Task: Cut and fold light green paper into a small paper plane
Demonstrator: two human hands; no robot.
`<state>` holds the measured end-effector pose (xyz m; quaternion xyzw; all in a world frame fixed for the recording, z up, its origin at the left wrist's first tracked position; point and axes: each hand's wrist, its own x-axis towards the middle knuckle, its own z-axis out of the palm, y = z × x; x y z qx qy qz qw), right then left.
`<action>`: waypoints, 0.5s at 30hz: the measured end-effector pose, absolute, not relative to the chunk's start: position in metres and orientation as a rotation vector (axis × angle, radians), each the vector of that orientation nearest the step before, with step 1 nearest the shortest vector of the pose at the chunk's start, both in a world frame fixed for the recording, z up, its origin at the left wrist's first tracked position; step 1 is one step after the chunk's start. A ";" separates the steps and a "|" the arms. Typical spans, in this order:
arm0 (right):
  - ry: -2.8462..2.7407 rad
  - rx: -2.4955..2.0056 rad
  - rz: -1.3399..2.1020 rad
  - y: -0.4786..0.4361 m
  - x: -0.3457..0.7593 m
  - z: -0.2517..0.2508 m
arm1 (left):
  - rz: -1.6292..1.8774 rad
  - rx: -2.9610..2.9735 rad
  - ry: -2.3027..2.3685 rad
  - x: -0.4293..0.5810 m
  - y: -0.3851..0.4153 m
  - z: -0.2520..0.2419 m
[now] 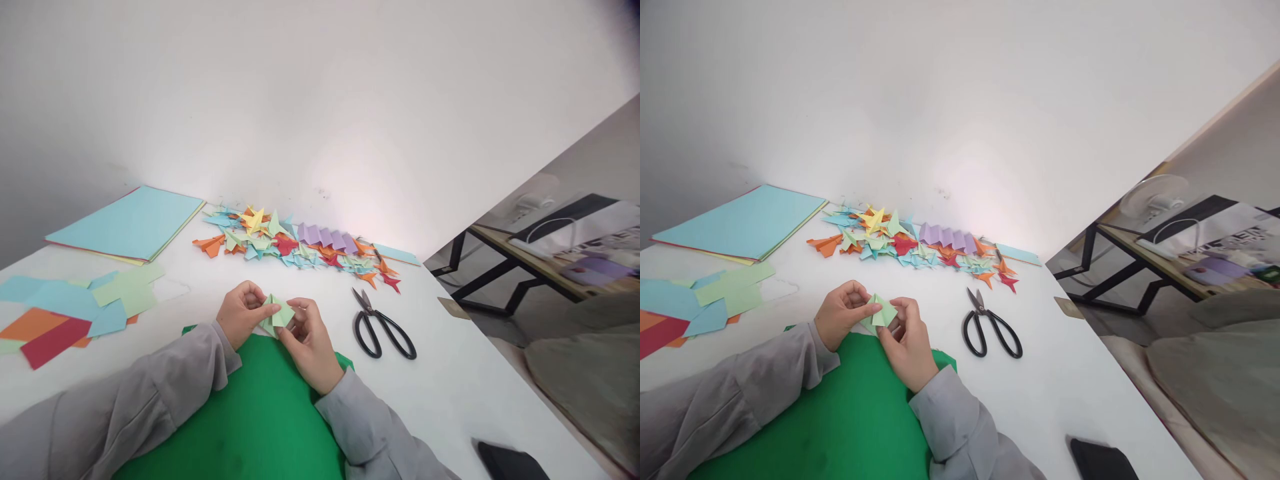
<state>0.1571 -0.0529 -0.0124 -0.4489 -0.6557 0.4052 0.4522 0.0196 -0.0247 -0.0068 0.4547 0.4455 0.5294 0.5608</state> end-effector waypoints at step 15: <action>-1.555 -1.108 1.184 -0.045 0.161 -0.015 | 1.149 1.125 0.974 0.019 -0.026 -0.010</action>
